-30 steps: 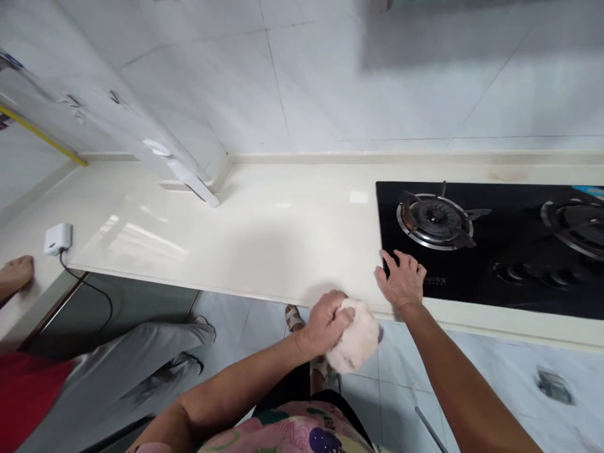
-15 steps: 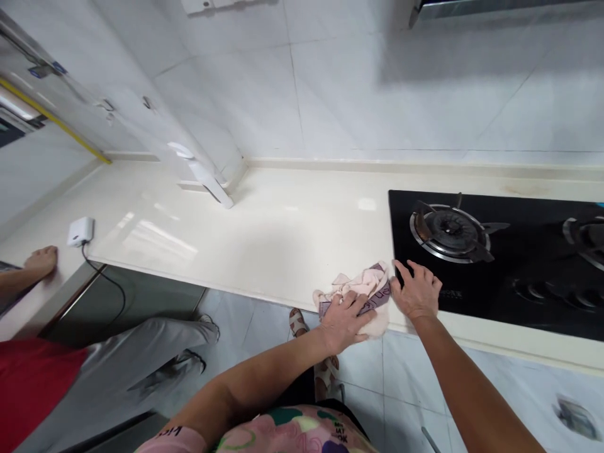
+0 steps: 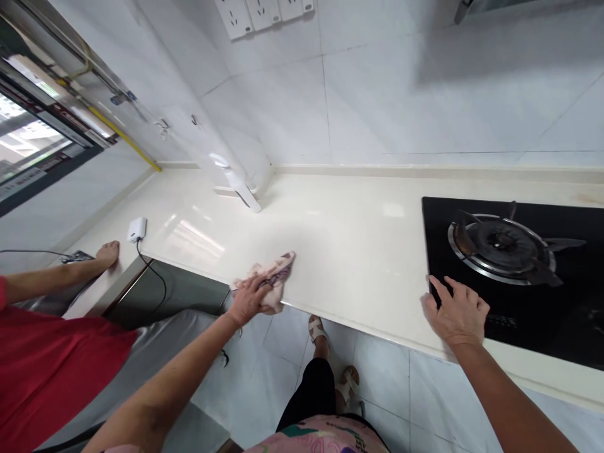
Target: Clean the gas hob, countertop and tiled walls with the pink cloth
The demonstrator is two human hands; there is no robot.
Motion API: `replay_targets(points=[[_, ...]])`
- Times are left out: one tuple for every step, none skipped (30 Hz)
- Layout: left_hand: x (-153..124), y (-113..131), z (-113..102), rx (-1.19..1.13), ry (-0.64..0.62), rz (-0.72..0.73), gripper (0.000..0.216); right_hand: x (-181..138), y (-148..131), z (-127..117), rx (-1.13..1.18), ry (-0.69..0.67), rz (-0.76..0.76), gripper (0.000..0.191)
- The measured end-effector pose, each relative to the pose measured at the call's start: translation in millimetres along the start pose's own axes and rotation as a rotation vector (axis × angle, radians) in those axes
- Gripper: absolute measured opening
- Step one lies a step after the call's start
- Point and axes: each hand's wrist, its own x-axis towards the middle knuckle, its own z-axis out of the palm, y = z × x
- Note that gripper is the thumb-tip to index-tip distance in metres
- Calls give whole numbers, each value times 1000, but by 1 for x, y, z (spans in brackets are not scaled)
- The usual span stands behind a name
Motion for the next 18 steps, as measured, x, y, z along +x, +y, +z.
replay_targets(points=[[-4,-17,-4,8,-16,-42,60,0,-1,-1,0,-1,0,51],[-8,-31,-8,15,-34,-79,58,1,-1,-1,-1,0,0,49],[-10,-44,-13,19,-53,-110,55,1,-2,-2,-4,0,0,48],[-12,-54,-17,21,-71,-137,52,2,-3,-2,-8,2,-2,47],[-13,-62,-22,22,-90,-161,49,2,-4,-3,-13,6,-4,46],[-13,-69,-26,23,-109,-184,46,3,-5,-3,-18,10,-6,45],[-12,-74,-29,23,-126,-209,43,3,-6,-4,-23,12,-8,44],[-11,-78,-33,24,-141,-239,41,4,-7,-5,-26,12,-7,43],[-8,-81,-37,25,-153,-273,40,5,-9,-6,-26,9,-5,42],[-5,-84,-40,27,-162,-313,40,6,-10,-7,-26,2,-2,41],[0,-86,-43,28,-168,-359,41,7,-12,-8,-25,-8,3,41],[5,-87,-46,30,-169,-411,44,8,-14,-10,-25,-18,8,41],[12,-86,-48,34,-166,-469,48,9,-16,-12,-26,-28,13,41],[18,-84,-49,39,-156,-534,52,11,-18,-14,-27,-38,18,42],[25,-80,-49,46,-140,-602,57,12,-19,-15,-27,-48,24,42],[32,-74,-48,55,-120,-668,62,13,-21,-17,-27,-58,32,43],[39,-66,-46,62,-97,-725,67,14,-22,-18,-25,-69,39,43],[45,-55,-43,68,-77,-766,70,15,-23,-20,-21,-80,48,44]])
